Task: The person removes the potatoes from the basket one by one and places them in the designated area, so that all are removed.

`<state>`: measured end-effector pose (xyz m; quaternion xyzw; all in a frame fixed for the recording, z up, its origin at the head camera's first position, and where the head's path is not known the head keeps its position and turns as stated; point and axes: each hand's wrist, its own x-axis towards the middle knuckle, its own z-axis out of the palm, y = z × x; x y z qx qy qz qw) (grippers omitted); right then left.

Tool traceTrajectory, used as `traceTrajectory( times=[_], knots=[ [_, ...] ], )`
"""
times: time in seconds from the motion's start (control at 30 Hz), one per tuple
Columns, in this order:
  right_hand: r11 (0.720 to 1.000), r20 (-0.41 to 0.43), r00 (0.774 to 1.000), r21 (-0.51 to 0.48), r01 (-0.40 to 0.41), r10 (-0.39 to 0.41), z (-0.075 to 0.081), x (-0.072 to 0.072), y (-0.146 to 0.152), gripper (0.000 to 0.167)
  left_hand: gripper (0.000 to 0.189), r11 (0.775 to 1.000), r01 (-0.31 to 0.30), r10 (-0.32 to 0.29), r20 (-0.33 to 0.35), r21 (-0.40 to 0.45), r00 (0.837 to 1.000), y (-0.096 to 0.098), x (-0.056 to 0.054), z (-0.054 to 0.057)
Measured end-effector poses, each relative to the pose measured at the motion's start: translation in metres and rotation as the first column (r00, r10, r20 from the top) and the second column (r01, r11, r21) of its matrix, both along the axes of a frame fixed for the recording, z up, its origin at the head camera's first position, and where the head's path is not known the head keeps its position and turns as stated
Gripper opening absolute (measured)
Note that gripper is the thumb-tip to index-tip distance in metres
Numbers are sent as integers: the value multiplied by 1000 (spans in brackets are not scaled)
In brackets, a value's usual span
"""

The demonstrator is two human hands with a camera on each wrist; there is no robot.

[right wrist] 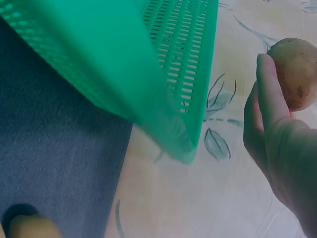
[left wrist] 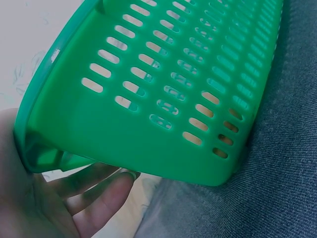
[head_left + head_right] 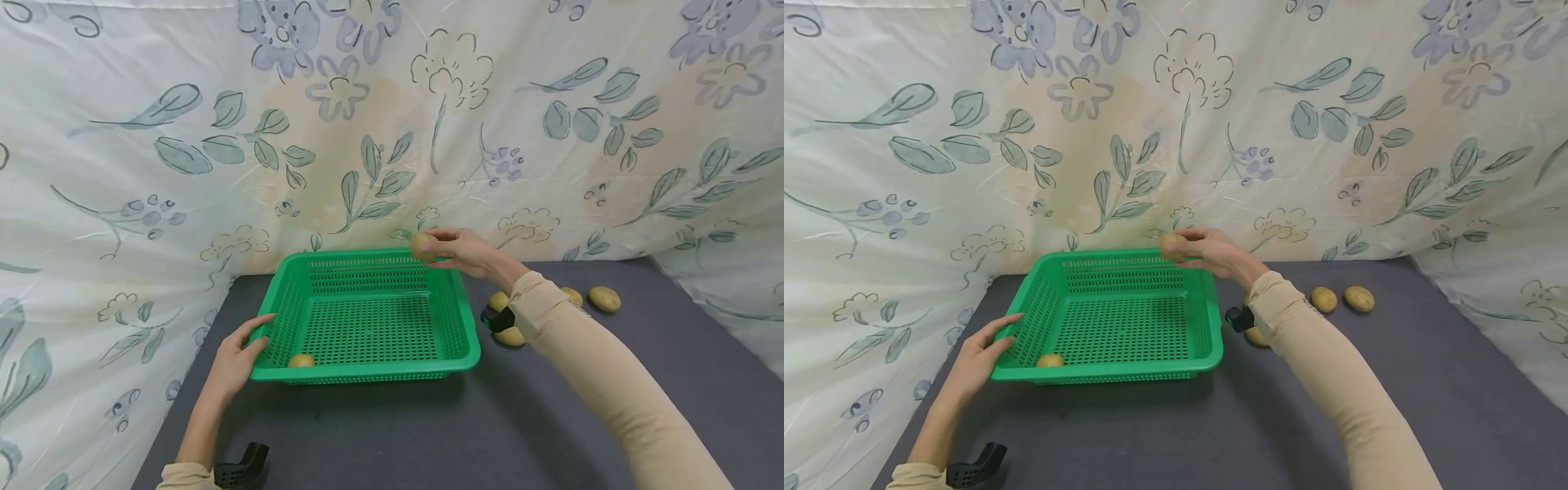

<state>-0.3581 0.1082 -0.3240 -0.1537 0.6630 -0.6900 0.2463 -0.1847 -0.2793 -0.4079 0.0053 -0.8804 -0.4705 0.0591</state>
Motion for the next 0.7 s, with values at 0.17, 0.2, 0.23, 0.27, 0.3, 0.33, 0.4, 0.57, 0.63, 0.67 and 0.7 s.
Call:
traceTrajectory(
  times=[0.17, 0.2, 0.23, 0.27, 0.3, 0.33, 0.4, 0.57, 0.63, 0.67, 0.7],
  knots=[
    [1000, 2, 1000, -10, 14, -14, -2, 2, 14, 57, 43, 1000, -5, 5, -2, 1, 1000, 1, 0, 0],
    [1000, -3, 1000, -10, 13, -13, -3, 2, 17, 58, 43, 1000, -5, 5, -2, 0, 1000, 0, -1, 0],
    [1000, -9, 1000, -8, 11, -12, -3, 2, 21, 58, 43, 1000, -5, 5, -1, 1, 1000, 1, 0, 0],
    [1000, -14, 1000, -7, 10, -10, -4, 3, 24, 58, 43, 1000, -3, 3, 1, 1, 1000, 0, 0, 0],
    [1000, -17, 1000, -7, 8, -8, -4, 3, 27, 58, 43, 1000, -1, 1, 1, 3, 1000, 0, 0, 0],
    [1000, -20, 1000, -5, 10, -10, -5, 4, 30, 58, 43, 1000, 3, -3, 0, 3, 1000, 0, 0, 0],
    [1000, -29, 999, 4, 16, -16, -7, 4, 36, 59, 43, 1000, 10, -10, -1, 10, 1000, -1, 1, 0],
    [1000, -50, 999, 22, 22, -21, -12, 7, 51, 61, 43, 1000, 18, -18, -10, 9, 1000, -2, 1, 0],
    [1000, -61, 998, 24, 16, -14, -14, 8, 57, 61, 43, 1000, 17, -16, -12, 5, 1000, -2, 1, 0],
    [1000, -61, 998, 25, 19, -17, -15, 10, 60, 60, 43, 1000, 16, -16, -12, 6, 1000, -1, 1, 0],
    [999, -66, 998, 31, 23, -21, -16, 11, 64, 60, 44, 1000, 17, -17, -10, 7, 1000, -1, 1, -1]
  ],
)
